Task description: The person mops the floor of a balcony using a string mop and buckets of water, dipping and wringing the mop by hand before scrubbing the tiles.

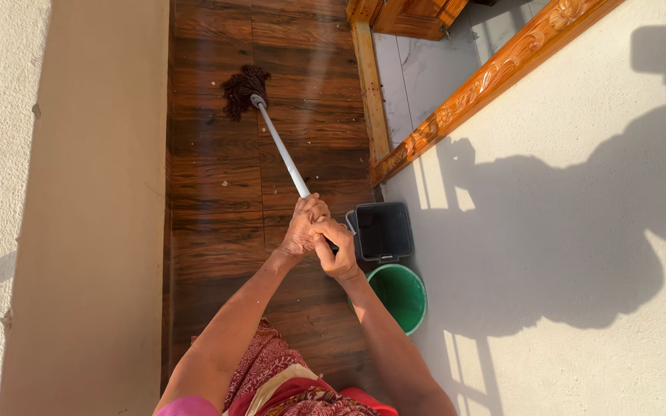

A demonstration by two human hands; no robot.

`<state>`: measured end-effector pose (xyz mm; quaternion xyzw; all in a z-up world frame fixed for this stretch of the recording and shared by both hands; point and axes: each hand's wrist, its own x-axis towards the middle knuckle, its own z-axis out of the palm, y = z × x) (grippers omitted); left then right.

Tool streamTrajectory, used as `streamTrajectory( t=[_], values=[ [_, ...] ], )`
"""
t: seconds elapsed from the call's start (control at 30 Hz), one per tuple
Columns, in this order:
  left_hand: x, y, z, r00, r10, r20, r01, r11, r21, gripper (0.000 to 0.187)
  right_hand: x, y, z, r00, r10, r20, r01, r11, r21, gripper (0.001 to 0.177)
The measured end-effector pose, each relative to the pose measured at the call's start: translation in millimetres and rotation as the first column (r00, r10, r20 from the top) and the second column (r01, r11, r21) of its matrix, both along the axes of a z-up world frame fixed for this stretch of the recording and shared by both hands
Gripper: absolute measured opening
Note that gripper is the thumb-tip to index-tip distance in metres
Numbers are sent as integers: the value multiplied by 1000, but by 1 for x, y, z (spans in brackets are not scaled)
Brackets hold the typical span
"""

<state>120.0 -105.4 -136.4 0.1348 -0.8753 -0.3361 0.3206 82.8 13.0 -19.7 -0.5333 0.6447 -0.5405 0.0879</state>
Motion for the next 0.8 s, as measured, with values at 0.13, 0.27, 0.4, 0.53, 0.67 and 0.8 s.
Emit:
streamTrajectory(
  t=[0.13, 0.27, 0.4, 0.53, 0.67, 0.8],
  values=[
    [-1, 69, 28, 956, -264, 129, 239, 954, 179, 23, 9, 93, 27, 997, -5, 78, 3, 1000, 26, 8],
    [6, 150, 50, 907, -421, -10, 418, 898, 134, 29, 36, 175, 59, 937, -140, 321, 160, 987, -35, 13],
    [30, 196, 70, 893, -429, -133, 446, 883, 145, 35, 64, 208, 77, 951, -200, 234, 234, 964, -126, 14],
    [29, 165, 70, 888, -451, -91, 460, 877, 137, 31, 63, 173, 65, 938, -190, 291, 264, 935, -238, 14],
    [-11, 91, 69, 909, -416, -42, 415, 885, 214, 32, 20, 102, 43, 963, -138, 231, 201, 939, -278, 11],
    [-47, 18, 66, 958, -200, 205, 172, 974, 146, 58, -42, 12, 15, 966, -145, 213, 200, 943, -265, 10]
  ],
)
